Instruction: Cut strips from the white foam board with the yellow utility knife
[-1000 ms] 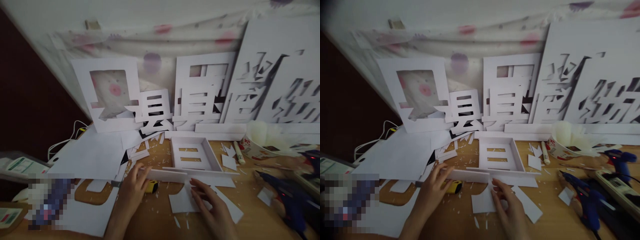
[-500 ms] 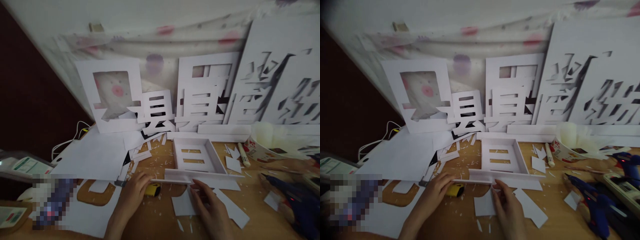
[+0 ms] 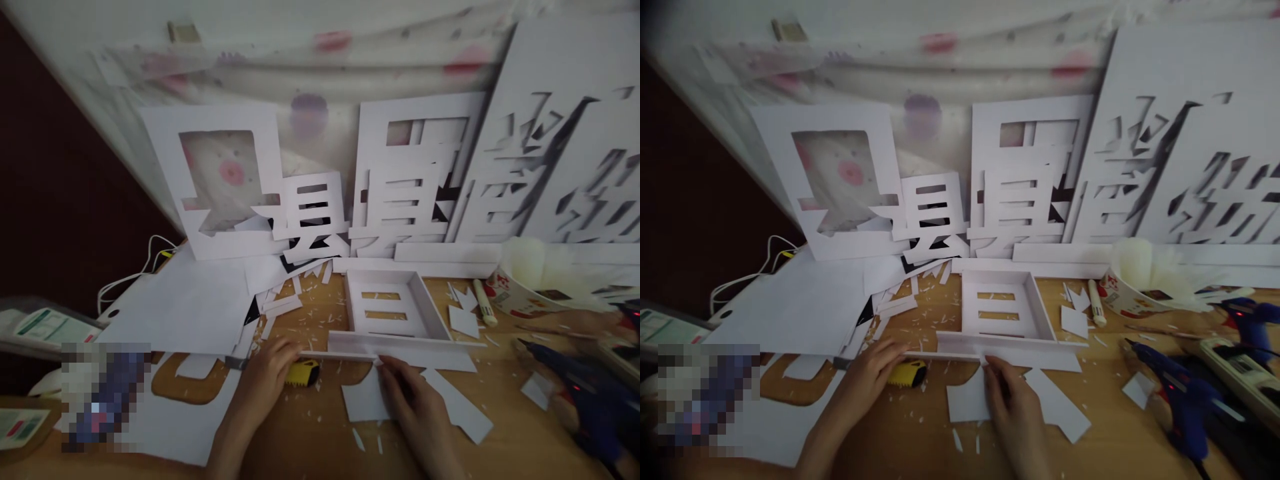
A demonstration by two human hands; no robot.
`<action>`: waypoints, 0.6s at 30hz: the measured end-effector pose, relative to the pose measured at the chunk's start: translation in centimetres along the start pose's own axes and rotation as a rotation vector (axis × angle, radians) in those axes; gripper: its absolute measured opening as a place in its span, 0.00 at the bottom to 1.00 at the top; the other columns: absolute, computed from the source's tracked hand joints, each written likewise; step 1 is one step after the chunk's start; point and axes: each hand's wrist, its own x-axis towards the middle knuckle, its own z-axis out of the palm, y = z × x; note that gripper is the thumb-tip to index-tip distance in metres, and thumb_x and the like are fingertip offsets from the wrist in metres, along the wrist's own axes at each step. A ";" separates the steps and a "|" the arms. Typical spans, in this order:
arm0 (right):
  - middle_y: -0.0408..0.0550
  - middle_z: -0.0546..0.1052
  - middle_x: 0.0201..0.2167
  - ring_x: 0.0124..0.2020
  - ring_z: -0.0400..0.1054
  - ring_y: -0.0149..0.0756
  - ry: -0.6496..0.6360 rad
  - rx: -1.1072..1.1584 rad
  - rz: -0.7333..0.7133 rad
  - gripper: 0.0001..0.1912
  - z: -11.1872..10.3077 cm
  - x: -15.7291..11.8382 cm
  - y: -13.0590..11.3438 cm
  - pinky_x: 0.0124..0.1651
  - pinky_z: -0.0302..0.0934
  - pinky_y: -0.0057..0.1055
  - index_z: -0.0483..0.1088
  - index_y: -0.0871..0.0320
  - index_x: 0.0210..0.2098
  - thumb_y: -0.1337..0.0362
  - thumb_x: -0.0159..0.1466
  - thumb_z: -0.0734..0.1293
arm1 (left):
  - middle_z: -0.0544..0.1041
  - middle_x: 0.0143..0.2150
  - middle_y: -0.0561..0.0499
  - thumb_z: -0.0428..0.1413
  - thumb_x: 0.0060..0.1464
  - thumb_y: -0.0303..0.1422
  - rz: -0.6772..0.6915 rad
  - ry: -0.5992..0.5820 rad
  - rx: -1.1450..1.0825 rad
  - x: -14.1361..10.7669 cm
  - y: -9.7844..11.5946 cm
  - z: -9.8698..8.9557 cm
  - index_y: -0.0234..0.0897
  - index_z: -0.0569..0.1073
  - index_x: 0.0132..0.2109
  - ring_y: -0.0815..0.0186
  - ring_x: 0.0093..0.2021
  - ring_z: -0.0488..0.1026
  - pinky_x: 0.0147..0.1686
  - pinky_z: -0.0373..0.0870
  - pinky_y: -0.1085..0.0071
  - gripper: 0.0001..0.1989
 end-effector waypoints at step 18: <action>0.50 0.82 0.37 0.36 0.77 0.42 -0.043 0.026 -0.017 0.19 0.0 0.1 -0.5 0.38 0.72 0.32 0.75 0.57 0.48 0.52 0.67 0.63 | 0.80 0.43 0.48 0.46 0.60 0.23 0.024 0.013 -0.010 0.3 0.5 0.1 0.42 0.78 0.47 0.60 0.43 0.78 0.42 0.76 0.63 0.18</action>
